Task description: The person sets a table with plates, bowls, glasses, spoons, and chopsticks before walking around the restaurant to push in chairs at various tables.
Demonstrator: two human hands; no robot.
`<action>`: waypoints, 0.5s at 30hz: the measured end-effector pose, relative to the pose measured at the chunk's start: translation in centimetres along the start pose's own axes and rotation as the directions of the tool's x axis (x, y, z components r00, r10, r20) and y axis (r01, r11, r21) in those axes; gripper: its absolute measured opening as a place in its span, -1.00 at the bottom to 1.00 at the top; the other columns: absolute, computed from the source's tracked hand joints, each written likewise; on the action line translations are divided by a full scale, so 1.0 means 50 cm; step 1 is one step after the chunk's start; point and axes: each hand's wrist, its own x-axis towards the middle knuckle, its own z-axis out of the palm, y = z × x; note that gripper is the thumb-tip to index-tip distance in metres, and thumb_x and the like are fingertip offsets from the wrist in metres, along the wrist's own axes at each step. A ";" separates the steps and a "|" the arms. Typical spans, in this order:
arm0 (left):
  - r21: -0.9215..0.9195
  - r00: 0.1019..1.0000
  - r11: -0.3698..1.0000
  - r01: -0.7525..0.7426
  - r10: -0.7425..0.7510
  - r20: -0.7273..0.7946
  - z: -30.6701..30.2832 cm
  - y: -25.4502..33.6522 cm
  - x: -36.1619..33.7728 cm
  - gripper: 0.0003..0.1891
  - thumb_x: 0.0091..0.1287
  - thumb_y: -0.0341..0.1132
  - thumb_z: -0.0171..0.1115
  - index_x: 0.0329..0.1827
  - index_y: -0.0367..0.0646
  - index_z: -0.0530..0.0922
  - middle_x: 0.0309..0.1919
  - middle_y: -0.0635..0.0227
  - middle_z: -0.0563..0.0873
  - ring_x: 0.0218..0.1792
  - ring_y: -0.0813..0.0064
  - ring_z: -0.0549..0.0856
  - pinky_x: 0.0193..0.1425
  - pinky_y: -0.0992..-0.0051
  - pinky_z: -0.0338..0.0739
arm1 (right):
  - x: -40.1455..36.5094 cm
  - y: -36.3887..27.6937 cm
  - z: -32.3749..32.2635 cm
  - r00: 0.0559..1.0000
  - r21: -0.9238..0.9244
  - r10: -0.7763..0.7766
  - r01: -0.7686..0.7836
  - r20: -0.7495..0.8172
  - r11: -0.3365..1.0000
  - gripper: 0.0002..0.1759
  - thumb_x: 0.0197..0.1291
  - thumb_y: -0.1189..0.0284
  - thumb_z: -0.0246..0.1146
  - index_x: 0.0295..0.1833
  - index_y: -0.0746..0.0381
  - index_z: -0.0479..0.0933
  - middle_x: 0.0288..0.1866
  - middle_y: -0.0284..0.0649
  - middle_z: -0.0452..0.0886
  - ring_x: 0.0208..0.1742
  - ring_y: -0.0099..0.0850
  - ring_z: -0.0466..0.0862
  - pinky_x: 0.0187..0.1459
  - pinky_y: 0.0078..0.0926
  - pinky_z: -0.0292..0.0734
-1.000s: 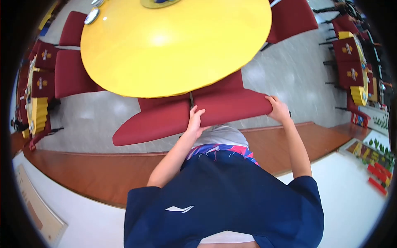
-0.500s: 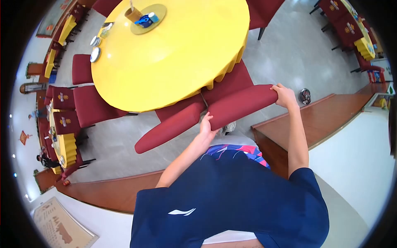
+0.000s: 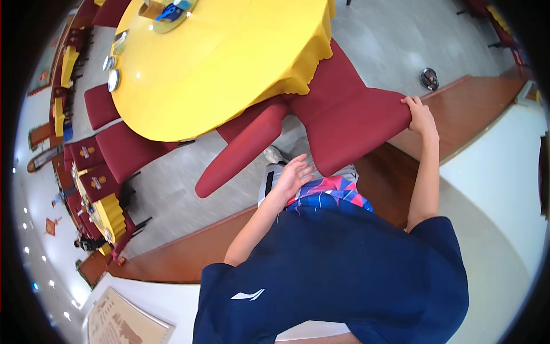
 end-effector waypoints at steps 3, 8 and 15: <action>-0.174 0.998 0.983 0.063 -0.061 0.017 -0.174 -0.010 -0.013 -0.42 0.49 -0.29 0.01 0.54 -0.19 0.15 0.44 -0.07 0.31 0.42 0.05 0.40 0.48 0.01 0.34 | -0.044 -0.032 0.019 0.999 -0.005 0.033 -0.033 0.010 0.999 -0.27 -0.06 0.71 0.30 0.26 -0.08 0.43 0.29 -0.29 0.46 0.06 0.10 0.61 0.08 -0.05 0.61; -0.896 0.976 0.444 -0.019 -0.185 -0.113 -0.498 0.009 -0.068 -0.56 0.57 -0.28 -0.17 0.45 -0.23 0.27 0.42 -0.13 0.31 0.42 -0.04 0.38 0.51 0.00 0.33 | -0.083 -0.082 0.095 0.923 -0.231 0.303 -0.357 -0.238 0.905 -0.13 0.01 0.64 0.28 0.49 -0.03 0.25 0.49 -0.02 0.29 0.28 0.17 0.50 0.23 -0.02 0.55; -0.807 0.976 0.557 -0.198 0.189 -0.109 -0.673 0.127 -0.199 -0.23 0.44 0.15 0.12 0.50 -0.24 0.20 0.44 -0.01 0.33 0.43 -0.06 0.37 0.48 -0.20 0.28 | -0.076 -0.669 0.166 0.857 0.149 -0.461 0.500 -0.230 0.853 0.02 -0.08 0.68 0.27 0.58 0.13 0.09 0.55 0.02 0.22 0.40 0.05 0.42 0.36 -0.13 0.44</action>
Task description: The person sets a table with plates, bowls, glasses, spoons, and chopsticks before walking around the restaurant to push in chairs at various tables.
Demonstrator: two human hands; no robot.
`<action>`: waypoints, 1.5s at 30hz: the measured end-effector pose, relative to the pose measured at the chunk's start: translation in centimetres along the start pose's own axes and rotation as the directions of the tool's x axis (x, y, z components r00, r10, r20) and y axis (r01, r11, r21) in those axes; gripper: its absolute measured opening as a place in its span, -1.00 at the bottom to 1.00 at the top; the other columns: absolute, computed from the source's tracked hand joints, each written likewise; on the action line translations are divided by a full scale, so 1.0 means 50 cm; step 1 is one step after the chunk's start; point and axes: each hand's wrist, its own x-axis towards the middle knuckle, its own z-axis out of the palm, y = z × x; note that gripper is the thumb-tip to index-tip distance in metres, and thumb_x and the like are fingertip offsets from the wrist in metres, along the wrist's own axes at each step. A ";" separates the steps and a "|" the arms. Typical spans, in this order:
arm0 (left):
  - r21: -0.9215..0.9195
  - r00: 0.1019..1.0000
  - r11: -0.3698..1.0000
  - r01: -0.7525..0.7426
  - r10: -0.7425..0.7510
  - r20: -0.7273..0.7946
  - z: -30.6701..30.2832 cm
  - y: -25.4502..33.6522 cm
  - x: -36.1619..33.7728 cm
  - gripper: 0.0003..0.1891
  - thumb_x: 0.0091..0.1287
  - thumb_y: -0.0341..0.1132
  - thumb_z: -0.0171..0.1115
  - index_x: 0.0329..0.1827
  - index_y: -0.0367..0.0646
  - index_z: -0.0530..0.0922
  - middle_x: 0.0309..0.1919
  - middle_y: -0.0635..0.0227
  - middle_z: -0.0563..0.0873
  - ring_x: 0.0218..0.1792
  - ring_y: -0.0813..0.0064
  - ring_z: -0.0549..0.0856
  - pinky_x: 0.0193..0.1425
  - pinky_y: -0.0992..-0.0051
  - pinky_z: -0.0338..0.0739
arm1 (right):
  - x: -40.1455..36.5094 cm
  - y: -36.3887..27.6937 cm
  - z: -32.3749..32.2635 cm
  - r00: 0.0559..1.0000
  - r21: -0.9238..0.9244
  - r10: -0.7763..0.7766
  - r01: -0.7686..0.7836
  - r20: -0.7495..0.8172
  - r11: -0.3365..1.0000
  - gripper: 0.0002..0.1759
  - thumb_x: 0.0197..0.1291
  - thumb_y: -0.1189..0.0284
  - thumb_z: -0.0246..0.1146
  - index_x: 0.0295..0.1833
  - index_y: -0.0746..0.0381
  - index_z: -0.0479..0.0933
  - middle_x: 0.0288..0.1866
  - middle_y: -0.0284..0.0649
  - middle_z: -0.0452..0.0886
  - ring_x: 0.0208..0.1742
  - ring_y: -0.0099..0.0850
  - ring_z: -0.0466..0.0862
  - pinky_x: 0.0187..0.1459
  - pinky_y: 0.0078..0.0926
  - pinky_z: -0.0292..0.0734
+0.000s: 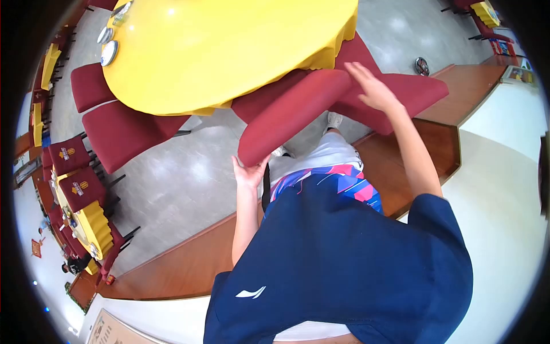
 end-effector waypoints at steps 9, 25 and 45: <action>0.539 0.982 0.821 0.190 -0.154 -0.110 0.041 0.077 0.026 -0.46 0.40 0.02 0.23 0.33 -0.05 0.39 0.26 0.11 0.51 0.21 0.02 0.53 0.10 0.11 0.61 | 0.076 -0.035 0.053 0.997 -0.212 -0.071 0.072 0.016 0.975 -0.43 -0.02 0.50 0.33 0.19 -0.07 0.57 0.23 -0.25 0.58 -0.05 -0.10 0.71 -0.11 -0.19 0.67; 0.610 0.928 0.728 0.313 -0.098 -0.359 -0.101 0.055 -0.103 -0.61 0.39 -0.10 0.21 0.23 0.04 0.46 0.16 0.29 0.60 0.05 0.27 0.58 -0.15 0.31 0.55 | -0.196 -0.121 0.120 0.962 -0.028 0.251 -0.250 0.102 0.968 -0.47 0.02 0.64 0.20 0.13 -0.02 0.57 0.04 -0.34 0.58 -0.13 -0.22 0.71 -0.20 -0.21 0.58; 0.300 0.893 0.850 -0.434 0.362 0.268 -0.430 0.870 -0.360 -0.54 0.47 -0.12 0.04 0.38 -0.06 0.42 0.15 0.22 0.62 0.05 0.36 0.63 0.14 0.28 0.53 | -0.096 -0.766 0.446 0.784 -0.243 0.287 -0.179 0.551 0.953 -0.23 0.13 0.32 0.26 0.50 0.16 0.28 0.40 0.18 0.43 0.35 0.01 0.52 0.36 -0.22 0.44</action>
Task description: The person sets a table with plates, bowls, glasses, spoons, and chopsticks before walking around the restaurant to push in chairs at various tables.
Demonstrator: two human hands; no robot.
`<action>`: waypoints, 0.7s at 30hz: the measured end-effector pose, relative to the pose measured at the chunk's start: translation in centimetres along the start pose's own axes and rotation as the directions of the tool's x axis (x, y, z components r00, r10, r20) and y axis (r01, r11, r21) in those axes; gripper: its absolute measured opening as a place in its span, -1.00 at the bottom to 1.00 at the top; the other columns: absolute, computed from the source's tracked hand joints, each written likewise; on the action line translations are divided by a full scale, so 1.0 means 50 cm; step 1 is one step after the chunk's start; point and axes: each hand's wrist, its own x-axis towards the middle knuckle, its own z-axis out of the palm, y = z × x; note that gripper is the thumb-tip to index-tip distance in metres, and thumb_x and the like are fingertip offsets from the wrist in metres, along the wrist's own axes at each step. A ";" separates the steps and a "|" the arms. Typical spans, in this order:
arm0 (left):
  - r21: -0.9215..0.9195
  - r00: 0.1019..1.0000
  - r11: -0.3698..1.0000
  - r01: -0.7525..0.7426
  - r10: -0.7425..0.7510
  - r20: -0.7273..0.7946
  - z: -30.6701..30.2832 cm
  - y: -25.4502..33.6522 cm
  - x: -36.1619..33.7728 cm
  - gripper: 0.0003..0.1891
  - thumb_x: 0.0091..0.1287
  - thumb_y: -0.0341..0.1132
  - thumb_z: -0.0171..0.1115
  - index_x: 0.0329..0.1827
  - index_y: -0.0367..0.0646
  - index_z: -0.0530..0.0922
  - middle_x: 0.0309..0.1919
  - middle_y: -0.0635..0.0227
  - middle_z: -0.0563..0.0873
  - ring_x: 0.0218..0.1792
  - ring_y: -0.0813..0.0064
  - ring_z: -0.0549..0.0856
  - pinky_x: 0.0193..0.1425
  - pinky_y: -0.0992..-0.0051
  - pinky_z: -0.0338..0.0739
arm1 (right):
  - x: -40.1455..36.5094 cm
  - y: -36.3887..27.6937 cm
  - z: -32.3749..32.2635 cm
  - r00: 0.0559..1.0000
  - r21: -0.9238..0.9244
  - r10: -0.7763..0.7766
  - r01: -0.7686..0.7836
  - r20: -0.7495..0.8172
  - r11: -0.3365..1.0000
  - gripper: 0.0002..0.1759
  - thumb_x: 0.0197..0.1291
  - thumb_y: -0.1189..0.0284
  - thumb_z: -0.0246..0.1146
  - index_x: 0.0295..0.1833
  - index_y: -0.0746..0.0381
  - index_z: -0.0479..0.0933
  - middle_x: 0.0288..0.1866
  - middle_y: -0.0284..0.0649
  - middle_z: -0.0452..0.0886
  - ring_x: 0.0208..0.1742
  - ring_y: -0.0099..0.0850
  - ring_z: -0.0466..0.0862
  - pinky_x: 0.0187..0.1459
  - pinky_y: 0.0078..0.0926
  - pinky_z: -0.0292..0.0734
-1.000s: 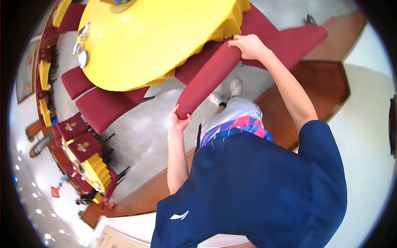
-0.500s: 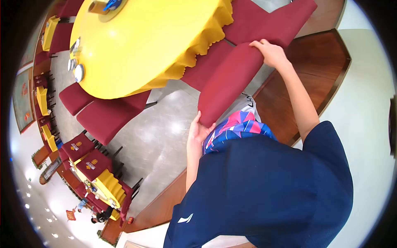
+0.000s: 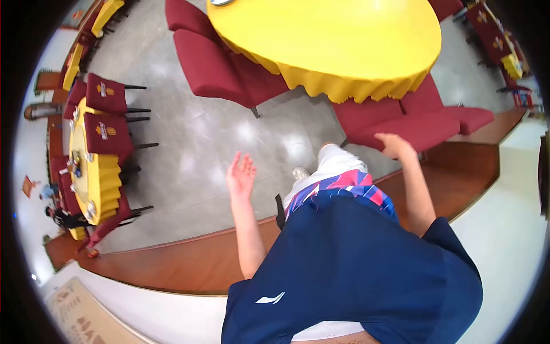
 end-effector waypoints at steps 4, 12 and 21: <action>-0.293 0.993 0.949 -0.113 0.121 0.009 -0.053 0.078 0.050 -0.58 0.47 -0.16 0.04 0.34 -0.06 0.46 0.14 0.22 0.62 0.06 0.37 0.62 0.14 0.29 0.53 | 0.052 -0.236 -0.058 0.986 0.270 -0.125 0.090 0.115 0.959 -0.19 0.12 0.07 0.36 0.44 0.19 0.37 0.22 0.08 0.62 0.23 0.00 0.62 0.23 -0.22 0.53; -0.340 0.995 0.938 0.064 -0.035 0.090 -0.092 0.240 0.179 -0.63 0.47 -0.18 0.04 0.26 -0.05 0.51 0.03 0.26 0.67 -0.02 0.36 0.65 0.09 0.28 0.53 | 0.399 -0.507 -0.129 0.979 -0.050 -0.202 0.203 0.036 0.978 -0.25 0.18 0.09 0.30 0.42 0.23 0.37 0.16 0.12 0.63 0.21 0.01 0.62 0.26 -0.16 0.51; -0.376 0.942 0.894 -0.245 0.128 -0.310 -0.197 0.670 0.268 -0.70 0.43 -0.21 0.04 0.14 -0.07 0.55 -0.10 0.34 0.68 -0.18 0.42 0.63 -0.06 0.32 0.52 | 0.658 -0.938 -0.289 0.859 0.284 -0.487 0.511 -0.155 0.811 0.41 -0.12 -0.03 0.53 0.65 0.17 -0.25 0.55 0.49 -0.13 0.58 0.21 0.08 0.51 -0.11 0.18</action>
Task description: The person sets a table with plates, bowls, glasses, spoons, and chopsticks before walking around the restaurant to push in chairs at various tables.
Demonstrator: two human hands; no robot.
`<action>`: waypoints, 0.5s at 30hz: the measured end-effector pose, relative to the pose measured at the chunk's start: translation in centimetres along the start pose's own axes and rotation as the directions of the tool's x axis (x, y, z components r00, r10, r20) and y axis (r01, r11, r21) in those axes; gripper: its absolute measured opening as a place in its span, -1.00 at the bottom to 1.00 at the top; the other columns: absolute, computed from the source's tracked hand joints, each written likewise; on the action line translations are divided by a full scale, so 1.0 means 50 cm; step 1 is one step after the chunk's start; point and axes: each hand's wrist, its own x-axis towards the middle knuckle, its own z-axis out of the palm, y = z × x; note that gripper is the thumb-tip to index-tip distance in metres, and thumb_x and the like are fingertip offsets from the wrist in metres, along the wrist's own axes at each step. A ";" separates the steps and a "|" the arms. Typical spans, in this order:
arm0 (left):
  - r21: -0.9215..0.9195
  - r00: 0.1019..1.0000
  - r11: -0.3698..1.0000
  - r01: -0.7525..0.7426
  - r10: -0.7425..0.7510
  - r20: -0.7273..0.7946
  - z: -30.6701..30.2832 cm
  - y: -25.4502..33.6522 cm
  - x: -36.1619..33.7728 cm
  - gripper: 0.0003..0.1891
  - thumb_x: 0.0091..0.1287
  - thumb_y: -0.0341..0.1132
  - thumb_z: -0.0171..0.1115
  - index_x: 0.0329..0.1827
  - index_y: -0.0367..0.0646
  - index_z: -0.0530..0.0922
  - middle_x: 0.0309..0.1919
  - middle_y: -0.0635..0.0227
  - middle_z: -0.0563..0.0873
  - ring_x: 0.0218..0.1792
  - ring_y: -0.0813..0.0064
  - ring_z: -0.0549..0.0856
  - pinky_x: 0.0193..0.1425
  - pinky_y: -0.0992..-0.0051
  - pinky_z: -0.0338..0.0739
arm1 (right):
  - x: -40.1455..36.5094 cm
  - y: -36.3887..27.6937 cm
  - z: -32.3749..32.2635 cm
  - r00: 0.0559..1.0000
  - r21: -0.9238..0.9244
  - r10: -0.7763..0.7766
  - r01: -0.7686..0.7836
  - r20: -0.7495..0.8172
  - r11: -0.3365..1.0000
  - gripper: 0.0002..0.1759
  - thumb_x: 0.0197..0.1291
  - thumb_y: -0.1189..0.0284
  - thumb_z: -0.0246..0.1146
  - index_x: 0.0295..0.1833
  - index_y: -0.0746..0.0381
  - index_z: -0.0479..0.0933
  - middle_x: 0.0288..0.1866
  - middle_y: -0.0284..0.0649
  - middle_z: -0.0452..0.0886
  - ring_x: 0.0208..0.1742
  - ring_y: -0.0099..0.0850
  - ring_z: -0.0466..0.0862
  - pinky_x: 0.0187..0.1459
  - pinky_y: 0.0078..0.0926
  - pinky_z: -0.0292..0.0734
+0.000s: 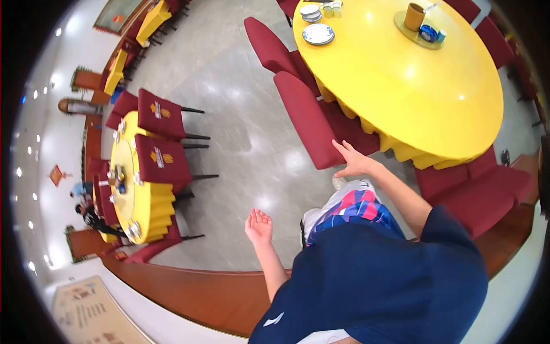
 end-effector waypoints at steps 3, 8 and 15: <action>-0.050 1.000 0.999 -0.004 0.004 0.001 0.013 0.096 0.106 -0.73 0.41 -0.23 0.04 0.08 -0.07 0.56 -0.15 0.34 0.69 -0.22 0.42 0.63 -0.11 0.35 0.51 | 0.072 -0.027 0.041 0.996 0.008 0.036 -0.036 -0.085 0.999 0.46 -0.12 -0.04 0.54 0.64 0.24 -0.34 0.54 0.50 -0.09 0.58 0.22 0.08 0.52 -0.12 0.16; 0.097 0.993 0.988 0.118 -0.120 0.012 0.097 0.152 0.324 -0.74 0.38 -0.25 0.07 0.05 -0.10 0.55 -0.20 0.32 0.68 -0.23 0.40 0.64 -0.10 0.37 0.52 | 0.135 -0.058 0.065 0.949 0.199 0.276 -0.244 -0.152 0.949 0.53 -0.21 -0.06 0.56 0.61 0.40 -0.31 0.47 0.48 0.11 0.51 0.17 0.25 0.49 -0.19 0.23; 0.610 0.826 0.702 0.368 -0.548 0.131 0.360 0.153 0.584 -0.64 0.38 -0.21 0.13 0.19 -0.09 0.51 -0.14 0.27 0.67 -0.16 0.39 0.64 -0.04 0.34 0.55 | 0.168 -0.178 0.141 0.631 0.278 0.578 -0.515 -0.518 0.811 0.18 -0.29 0.22 0.55 0.49 0.33 0.14 0.27 0.22 0.45 0.27 0.13 0.50 0.31 -0.15 0.43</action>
